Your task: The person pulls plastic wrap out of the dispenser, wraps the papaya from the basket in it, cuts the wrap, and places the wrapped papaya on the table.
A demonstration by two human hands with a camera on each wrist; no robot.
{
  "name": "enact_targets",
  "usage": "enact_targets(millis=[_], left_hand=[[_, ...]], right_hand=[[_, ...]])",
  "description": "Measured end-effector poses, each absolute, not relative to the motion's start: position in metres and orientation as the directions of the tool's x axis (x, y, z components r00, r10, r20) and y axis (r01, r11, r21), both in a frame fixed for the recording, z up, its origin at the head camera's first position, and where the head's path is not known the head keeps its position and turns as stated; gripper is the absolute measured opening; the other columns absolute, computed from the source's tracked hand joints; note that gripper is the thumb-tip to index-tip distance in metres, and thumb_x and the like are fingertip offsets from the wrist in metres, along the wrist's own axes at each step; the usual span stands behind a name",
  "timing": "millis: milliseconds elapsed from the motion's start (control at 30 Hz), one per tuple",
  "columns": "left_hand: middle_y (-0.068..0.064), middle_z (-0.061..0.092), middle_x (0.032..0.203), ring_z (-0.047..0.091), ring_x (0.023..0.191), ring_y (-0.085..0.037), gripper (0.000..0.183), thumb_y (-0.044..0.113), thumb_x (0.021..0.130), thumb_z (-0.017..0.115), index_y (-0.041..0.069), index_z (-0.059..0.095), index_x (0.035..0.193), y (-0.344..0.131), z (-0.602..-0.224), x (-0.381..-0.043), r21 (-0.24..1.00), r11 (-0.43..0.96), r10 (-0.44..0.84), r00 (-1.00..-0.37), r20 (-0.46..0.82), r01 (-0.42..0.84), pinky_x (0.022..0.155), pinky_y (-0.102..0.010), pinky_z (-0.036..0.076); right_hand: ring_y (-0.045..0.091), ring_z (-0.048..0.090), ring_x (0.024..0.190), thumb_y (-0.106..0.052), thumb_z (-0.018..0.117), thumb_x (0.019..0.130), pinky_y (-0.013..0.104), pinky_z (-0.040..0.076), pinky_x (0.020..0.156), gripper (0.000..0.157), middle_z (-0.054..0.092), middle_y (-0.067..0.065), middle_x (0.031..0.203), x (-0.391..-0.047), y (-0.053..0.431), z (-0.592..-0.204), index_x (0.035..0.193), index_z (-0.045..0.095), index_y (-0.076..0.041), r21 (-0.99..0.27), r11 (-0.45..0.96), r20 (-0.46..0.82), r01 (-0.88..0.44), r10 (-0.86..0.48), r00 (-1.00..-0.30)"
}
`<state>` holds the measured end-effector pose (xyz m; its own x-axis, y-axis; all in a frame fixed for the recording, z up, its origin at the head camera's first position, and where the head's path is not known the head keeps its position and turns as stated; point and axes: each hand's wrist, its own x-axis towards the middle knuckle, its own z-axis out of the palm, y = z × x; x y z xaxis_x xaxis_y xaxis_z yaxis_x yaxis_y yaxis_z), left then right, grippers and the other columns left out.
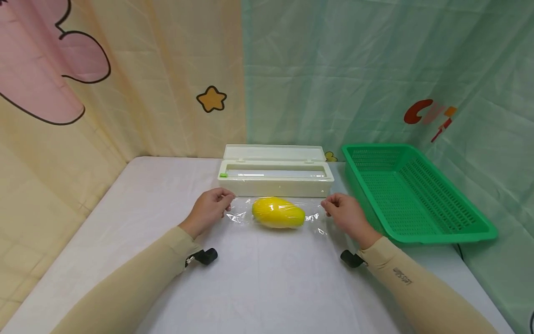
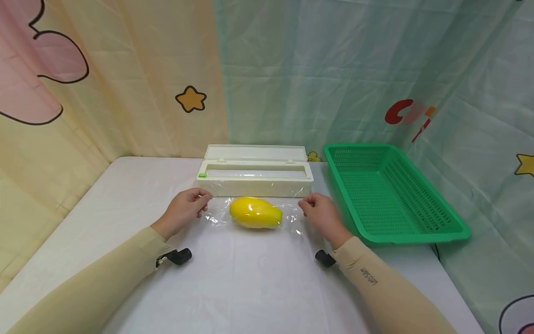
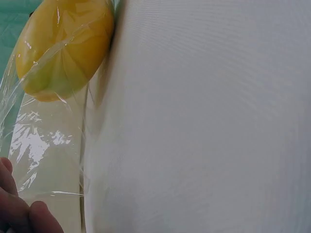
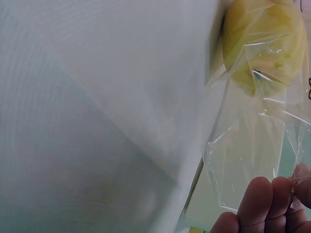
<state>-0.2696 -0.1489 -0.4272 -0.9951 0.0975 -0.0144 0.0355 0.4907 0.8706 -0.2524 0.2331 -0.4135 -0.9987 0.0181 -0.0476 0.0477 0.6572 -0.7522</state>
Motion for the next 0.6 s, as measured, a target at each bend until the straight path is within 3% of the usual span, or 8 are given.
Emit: enact_targets(millis=[200,433,600], left_hand=[[-0.003,0.067,0.083,0.056,0.073,-0.017,0.025,0.029,0.105,0.062,0.008,0.074,0.112,-0.1451,-0.4272,-0.2716,0.841,0.541,0.077,-0.996,-0.043,0.006,0.064,-0.028,0.046],[-0.004,0.072,0.085,0.054,0.076,-0.020,0.025,0.027,0.105,0.062,0.011,0.074,0.120,-0.1474,-0.4294,-0.2711,0.780,0.625,0.101,-0.993,-0.064,0.014,0.070,-0.031,0.043],[-0.002,0.072,0.088,0.054,0.076,-0.020,0.022,0.028,0.105,0.061,0.013,0.074,0.112,-0.1494,-0.4294,-0.2706,0.757,0.653,0.116,-0.985,-0.126,-0.020,0.069,-0.030,0.043]], right_hand=[[0.023,0.054,0.078,-0.024,0.062,0.106,0.030,0.046,0.063,0.022,0.066,0.010,0.090,-0.2553,0.2296,-0.4152,0.105,0.069,-0.003,-0.700,0.710,-0.080,0.073,0.023,-0.997],[0.023,0.054,0.080,-0.024,0.063,0.106,0.029,0.047,0.064,0.022,0.064,0.009,0.090,-0.2551,0.2277,-0.4150,0.106,0.068,-0.003,-0.686,0.723,-0.101,0.082,0.017,-0.995],[0.022,0.055,0.080,-0.025,0.064,0.105,0.029,0.047,0.064,0.022,0.064,0.008,0.089,-0.2551,0.2271,-0.4168,0.106,0.070,-0.004,-0.663,0.746,-0.102,0.058,-0.013,-0.995]])
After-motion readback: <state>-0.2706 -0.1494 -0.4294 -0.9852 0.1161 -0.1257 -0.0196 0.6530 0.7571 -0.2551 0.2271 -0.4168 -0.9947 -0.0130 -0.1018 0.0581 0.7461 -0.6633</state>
